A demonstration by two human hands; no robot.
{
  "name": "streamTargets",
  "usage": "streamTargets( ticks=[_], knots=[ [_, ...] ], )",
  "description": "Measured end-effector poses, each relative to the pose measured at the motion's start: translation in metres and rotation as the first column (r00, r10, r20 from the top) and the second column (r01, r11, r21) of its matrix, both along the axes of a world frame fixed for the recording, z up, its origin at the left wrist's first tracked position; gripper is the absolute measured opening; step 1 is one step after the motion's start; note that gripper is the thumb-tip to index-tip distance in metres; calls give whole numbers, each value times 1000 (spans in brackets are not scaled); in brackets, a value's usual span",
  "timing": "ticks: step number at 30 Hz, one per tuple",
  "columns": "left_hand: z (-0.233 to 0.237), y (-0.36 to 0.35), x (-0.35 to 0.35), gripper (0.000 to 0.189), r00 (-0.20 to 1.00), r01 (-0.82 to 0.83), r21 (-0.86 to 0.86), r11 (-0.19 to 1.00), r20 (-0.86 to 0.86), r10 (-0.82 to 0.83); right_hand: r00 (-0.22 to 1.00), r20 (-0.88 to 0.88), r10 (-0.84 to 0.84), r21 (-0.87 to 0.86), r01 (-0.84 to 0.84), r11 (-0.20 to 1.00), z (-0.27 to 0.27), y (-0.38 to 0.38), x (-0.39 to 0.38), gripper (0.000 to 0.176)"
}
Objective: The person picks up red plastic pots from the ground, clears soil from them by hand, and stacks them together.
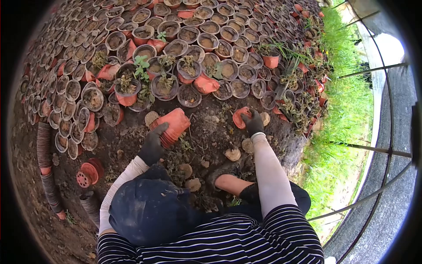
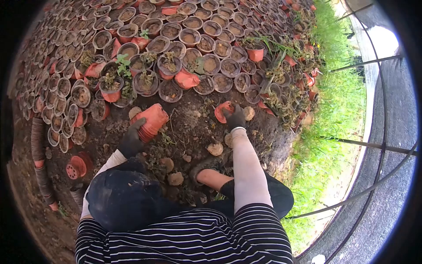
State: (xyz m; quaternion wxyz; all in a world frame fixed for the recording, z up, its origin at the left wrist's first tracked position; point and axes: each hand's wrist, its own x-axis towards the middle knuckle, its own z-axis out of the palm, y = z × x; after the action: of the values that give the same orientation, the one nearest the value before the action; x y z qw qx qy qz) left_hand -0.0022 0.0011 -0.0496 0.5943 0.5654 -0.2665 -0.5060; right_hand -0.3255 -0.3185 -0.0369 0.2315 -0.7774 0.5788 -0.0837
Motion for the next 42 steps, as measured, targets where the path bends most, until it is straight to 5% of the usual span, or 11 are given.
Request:
streamTargets(
  ticks=[2, 5, 8, 13, 17, 20, 25, 28, 29, 33, 42],
  knots=[
    [44, 6, 7, 59, 780, 125, 34, 992, 614, -120, 991, 48, -122, 44, 120, 992, -12, -5, 6, 48],
    [53, 8, 7, 60, 734, 97, 49, 994, 671, -104, 967, 113, -231, 58, 225, 973, -49, -19, -3, 44],
    [56, 3, 8, 60, 764, 119, 39, 992, 634, -117, 972, -41, -233, 60, 235, 970, -49, -36, -20, 40],
    [53, 0, 0, 52, 720, 78, -5, 997, 692, -53, 977, 211, -29, 158, -5, 987, 1, -12, -18, 36],
    [58, -2, 0, 48, 749, 67, -16, 998, 662, -40, 995, 77, -55, -66, 61, 996, -21, 6, -2, 56],
    [39, 3, 0, 47, 848, 23, -67, 997, 529, 16, 920, 49, -389, 50, 387, 921, -28, 5, 24, 51],
    [20, 9, 8, 55, 839, 104, -1, 995, 537, -87, 897, 86, -433, 28, 433, 901, -64, -29, -13, 32],
    [46, 2, 8, 57, 793, 134, 74, 988, 590, -152, 959, 112, -260, 57, 255, 965, -69, -35, -45, 30],
    [53, 1, 7, 57, 776, 145, 121, 982, 601, -189, 956, -8, -293, 79, 293, 953, -4, -8, -10, 33],
    [63, -3, 2, 49, 755, 98, 35, 995, 649, -97, 973, 149, -175, -96, 191, 977, -23, 8, 2, 54],
    [38, 8, 4, 46, 810, 54, 8, 999, 585, -48, 885, -50, -464, -7, 464, 886, -50, -10, 23, 46]
  ],
)
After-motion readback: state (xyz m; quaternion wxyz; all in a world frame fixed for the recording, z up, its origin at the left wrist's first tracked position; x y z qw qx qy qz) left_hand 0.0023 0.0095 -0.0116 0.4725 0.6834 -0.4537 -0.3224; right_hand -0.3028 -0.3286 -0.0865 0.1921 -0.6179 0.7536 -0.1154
